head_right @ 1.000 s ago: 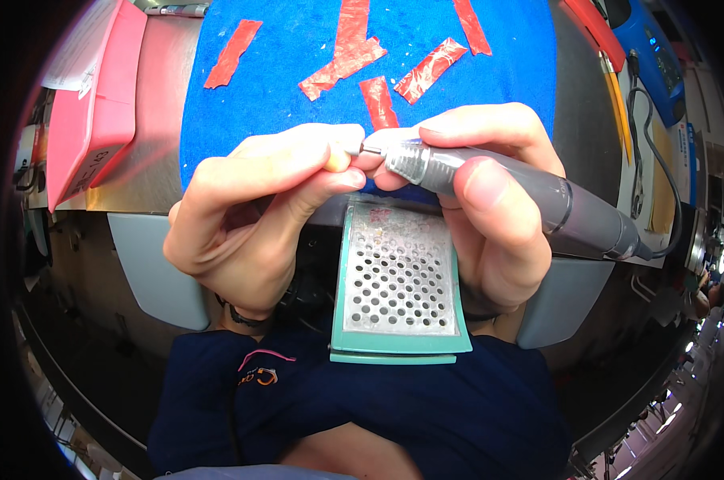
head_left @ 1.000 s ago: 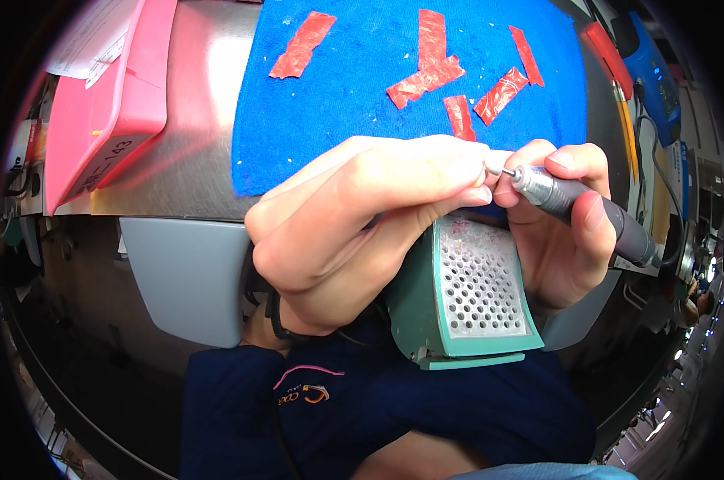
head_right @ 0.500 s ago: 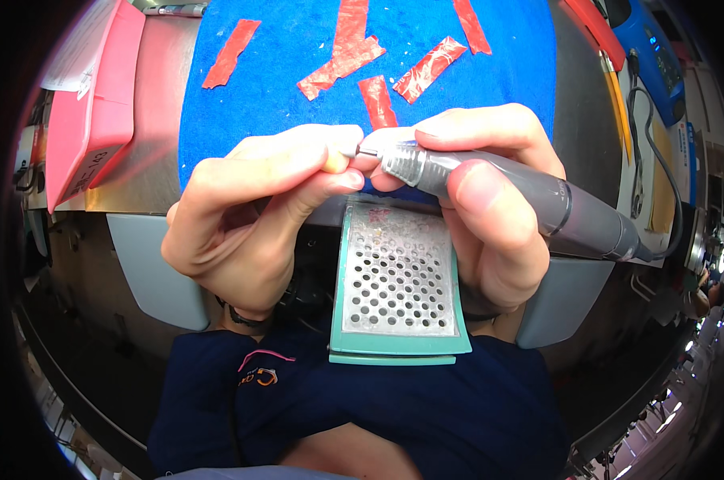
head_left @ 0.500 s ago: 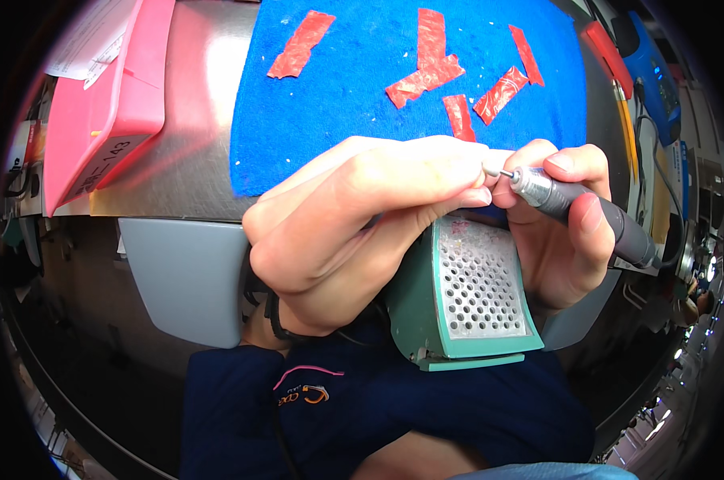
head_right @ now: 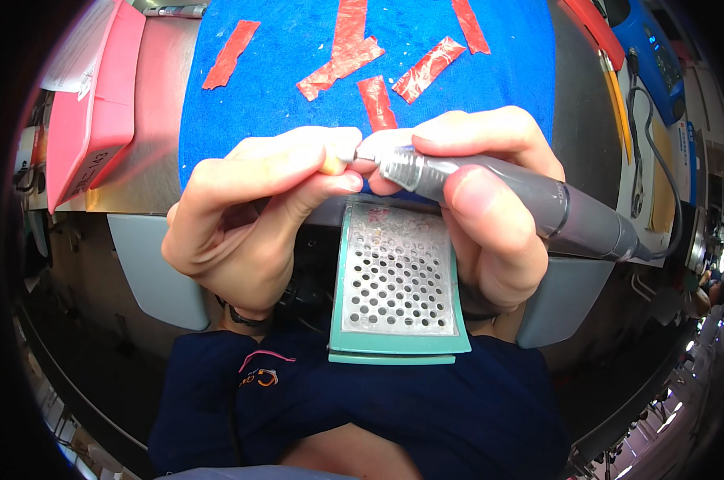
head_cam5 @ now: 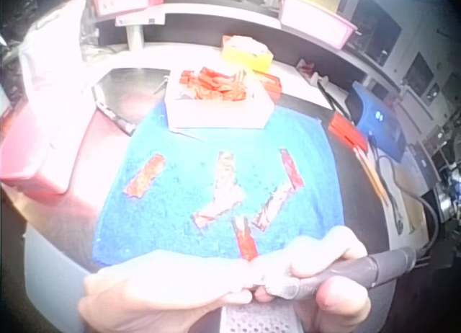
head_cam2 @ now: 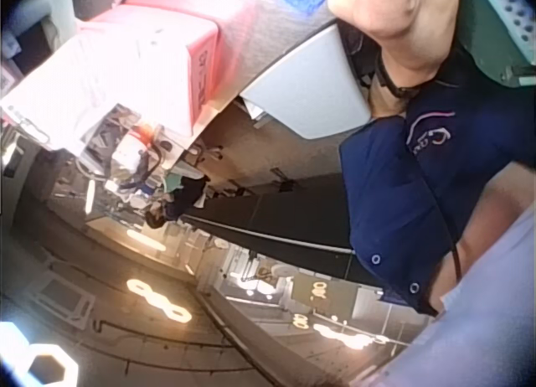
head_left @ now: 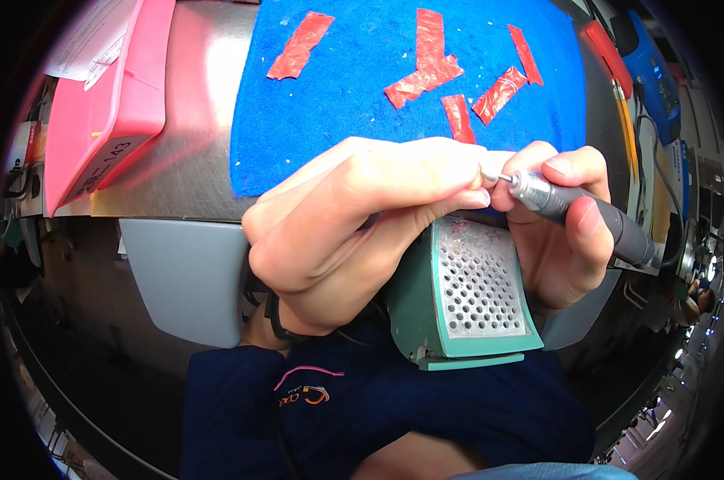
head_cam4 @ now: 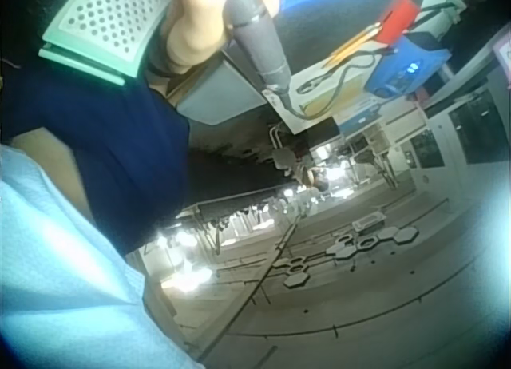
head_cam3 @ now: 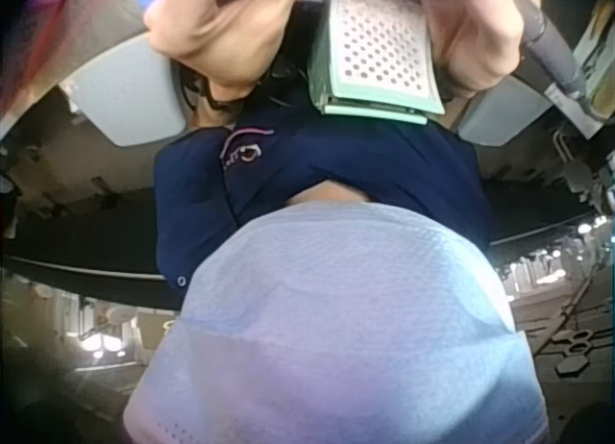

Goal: Polishing a dental crown using a rotary tool.

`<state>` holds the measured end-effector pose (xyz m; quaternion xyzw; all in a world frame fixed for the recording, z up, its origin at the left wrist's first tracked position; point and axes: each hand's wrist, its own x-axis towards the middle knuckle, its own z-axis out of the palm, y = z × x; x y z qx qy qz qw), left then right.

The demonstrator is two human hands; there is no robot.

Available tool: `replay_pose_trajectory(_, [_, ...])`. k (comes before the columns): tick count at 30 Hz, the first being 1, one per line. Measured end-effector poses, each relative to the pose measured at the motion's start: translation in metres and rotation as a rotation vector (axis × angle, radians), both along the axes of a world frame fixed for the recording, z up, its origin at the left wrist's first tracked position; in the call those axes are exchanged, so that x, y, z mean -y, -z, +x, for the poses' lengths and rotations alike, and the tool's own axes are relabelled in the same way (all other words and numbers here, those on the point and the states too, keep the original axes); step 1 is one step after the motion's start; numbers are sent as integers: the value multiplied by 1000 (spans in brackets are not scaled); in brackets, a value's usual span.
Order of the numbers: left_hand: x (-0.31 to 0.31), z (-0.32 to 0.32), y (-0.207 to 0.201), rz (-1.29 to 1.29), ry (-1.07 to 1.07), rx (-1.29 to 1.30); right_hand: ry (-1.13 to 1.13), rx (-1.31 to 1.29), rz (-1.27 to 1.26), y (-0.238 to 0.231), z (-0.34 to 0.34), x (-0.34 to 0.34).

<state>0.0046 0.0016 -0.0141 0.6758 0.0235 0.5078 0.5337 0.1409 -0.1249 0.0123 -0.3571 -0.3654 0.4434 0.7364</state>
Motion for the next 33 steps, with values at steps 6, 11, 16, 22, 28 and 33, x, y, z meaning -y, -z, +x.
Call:
replay_pose_trajectory(6, [0,0,0,5,-7,-5,3,0,8,1,0,0])
replay_pose_trajectory(11, [-1,-4,-3,25,-33,-50,23,20,9,2,-2,-1])
replay_pose_trajectory(16, [2,-5,-6,-40,-48,-84,-48,-16,44,3,3,-1])
replay_pose_trajectory(22, [4,-3,-4,-45,-62,-73,12,-17,18,2,0,0])
replay_pose_trajectory(28, [4,-2,-3,-65,-36,-66,51,30,5,0,-4,-2])
replay_pose_trajectory(33, [4,-2,-4,-52,-44,-70,68,26,-18,-1,-6,-2])
